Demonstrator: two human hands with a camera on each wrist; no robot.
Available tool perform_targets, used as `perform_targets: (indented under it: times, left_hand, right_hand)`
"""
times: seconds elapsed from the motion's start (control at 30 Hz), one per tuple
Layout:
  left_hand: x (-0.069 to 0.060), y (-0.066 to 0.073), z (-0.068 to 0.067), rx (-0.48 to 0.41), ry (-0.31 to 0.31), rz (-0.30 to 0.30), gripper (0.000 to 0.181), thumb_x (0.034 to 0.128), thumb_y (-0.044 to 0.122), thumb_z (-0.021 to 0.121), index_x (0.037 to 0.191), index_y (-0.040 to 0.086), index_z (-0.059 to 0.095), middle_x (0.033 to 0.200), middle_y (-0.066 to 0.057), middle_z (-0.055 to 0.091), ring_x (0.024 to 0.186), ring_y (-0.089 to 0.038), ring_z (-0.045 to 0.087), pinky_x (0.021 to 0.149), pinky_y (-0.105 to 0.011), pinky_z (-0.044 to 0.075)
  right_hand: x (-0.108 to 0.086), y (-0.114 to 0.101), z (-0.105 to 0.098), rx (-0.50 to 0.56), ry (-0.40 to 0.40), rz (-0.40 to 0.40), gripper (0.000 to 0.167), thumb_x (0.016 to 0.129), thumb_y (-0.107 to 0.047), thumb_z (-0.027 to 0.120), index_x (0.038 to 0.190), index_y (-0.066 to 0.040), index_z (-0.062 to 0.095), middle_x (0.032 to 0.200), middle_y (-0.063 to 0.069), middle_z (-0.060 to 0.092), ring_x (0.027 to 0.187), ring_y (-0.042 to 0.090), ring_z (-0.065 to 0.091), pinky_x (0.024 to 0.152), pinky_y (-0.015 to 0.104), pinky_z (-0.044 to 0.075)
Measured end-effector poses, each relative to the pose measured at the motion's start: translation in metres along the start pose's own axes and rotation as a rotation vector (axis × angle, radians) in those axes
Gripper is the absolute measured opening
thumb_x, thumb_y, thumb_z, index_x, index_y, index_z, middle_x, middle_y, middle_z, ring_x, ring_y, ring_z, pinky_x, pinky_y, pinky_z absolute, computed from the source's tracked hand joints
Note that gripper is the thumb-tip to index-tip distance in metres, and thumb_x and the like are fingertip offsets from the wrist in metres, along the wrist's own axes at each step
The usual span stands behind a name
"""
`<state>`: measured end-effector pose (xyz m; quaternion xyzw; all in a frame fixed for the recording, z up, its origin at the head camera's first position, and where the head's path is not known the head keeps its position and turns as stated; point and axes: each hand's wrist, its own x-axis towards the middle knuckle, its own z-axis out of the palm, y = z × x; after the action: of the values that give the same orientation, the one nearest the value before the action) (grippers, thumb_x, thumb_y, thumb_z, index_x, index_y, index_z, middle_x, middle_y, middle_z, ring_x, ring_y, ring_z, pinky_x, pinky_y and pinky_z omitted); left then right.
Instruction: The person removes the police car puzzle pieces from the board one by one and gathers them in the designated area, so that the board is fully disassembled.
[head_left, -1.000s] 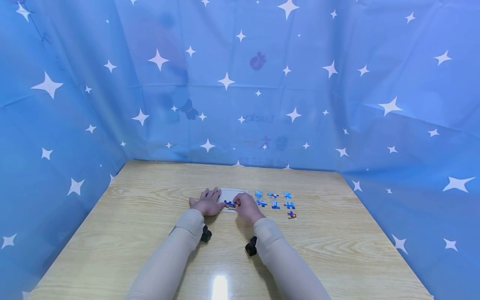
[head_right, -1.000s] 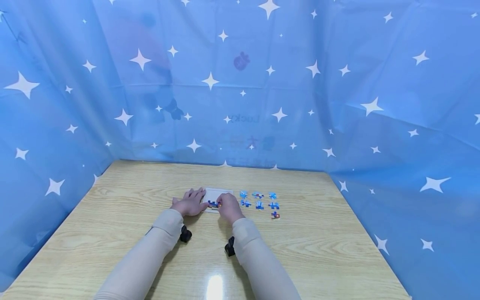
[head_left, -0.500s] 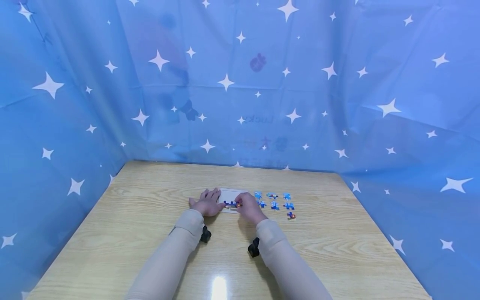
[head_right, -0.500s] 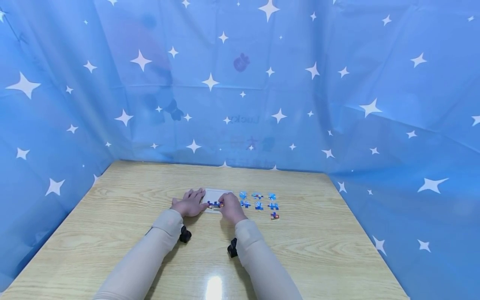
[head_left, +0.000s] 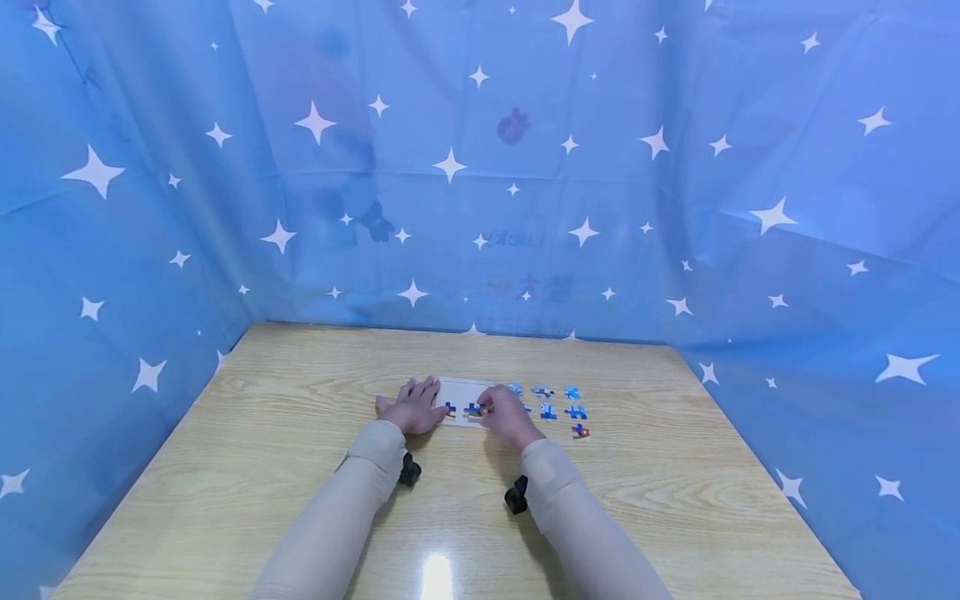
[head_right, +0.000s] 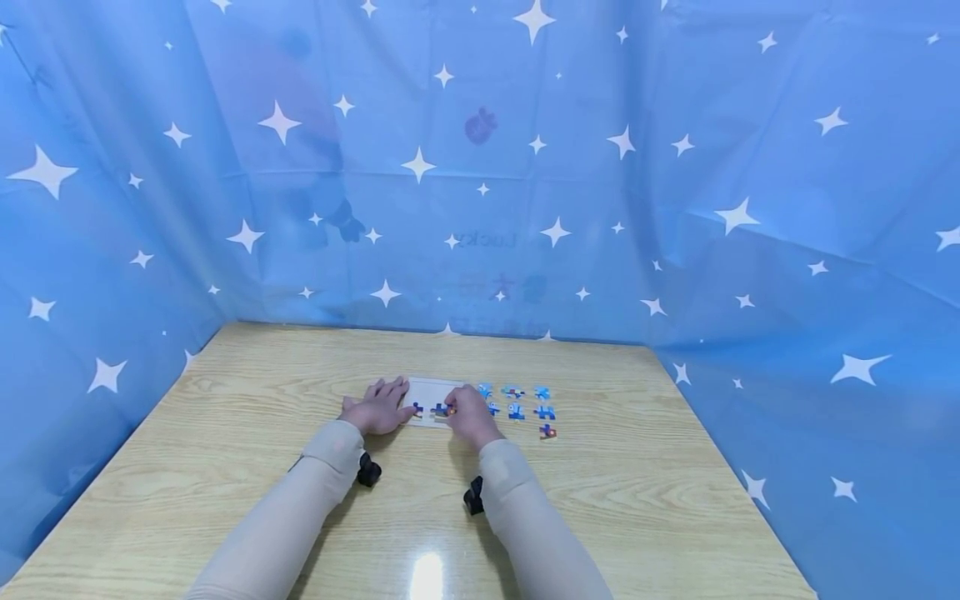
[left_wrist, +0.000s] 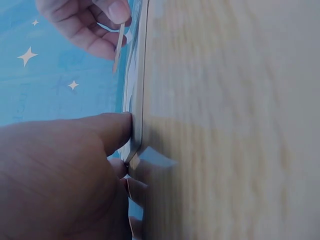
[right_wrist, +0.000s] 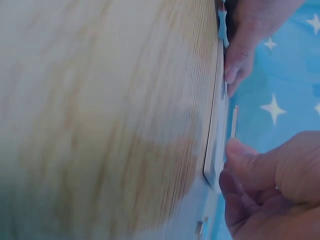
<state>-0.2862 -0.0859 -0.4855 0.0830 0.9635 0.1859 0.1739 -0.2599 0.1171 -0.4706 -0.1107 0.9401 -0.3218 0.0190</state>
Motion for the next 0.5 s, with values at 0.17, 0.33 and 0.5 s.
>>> perform_targets:
  times: [0.17, 0.33, 0.5]
  left_hand:
    - [0.001, -0.001, 0.003, -0.004, 0.012, 0.006, 0.069, 0.106, 0.054, 0.038, 0.165, 0.025, 0.015, 0.171, 0.004, 0.008, 0.157, -0.029, 0.003, 0.11, -0.078, -0.003]
    - [-0.008, 0.001, -0.001, -0.002, 0.016, 0.022, 0.068, 0.1067, 0.053, 0.038, 0.165, 0.025, 0.017, 0.171, 0.003, 0.01, 0.157, -0.028, 0.004, 0.112, -0.076, -0.001]
    - [-0.014, 0.001, -0.005, -0.014, 0.024, 0.044, 0.067, 0.107, 0.051, 0.038, 0.165, 0.022, 0.019, 0.171, 0.001, 0.011, 0.156, -0.03, 0.005, 0.111, -0.077, -0.001]
  right_hand:
    - [-0.002, 0.006, -0.003, -0.006, -0.004, -0.004, 0.023, 0.089, 0.011, 0.069, 0.11, 0.003, 0.069, 0.105, 0.012, 0.061, 0.102, 0.029, 0.061, 0.09, 0.043, 0.053]
    - [-0.006, 0.011, -0.005, -0.044, 0.004, -0.022, 0.022, 0.088, 0.011, 0.07, 0.108, 0.003, 0.07, 0.104, 0.012, 0.063, 0.1, 0.028, 0.062, 0.09, 0.044, 0.054]
    - [-0.009, 0.015, -0.009, -0.064, 0.019, -0.026, 0.023, 0.087, 0.012, 0.069, 0.108, 0.003, 0.07, 0.103, 0.012, 0.066, 0.102, 0.029, 0.063, 0.091, 0.045, 0.053]
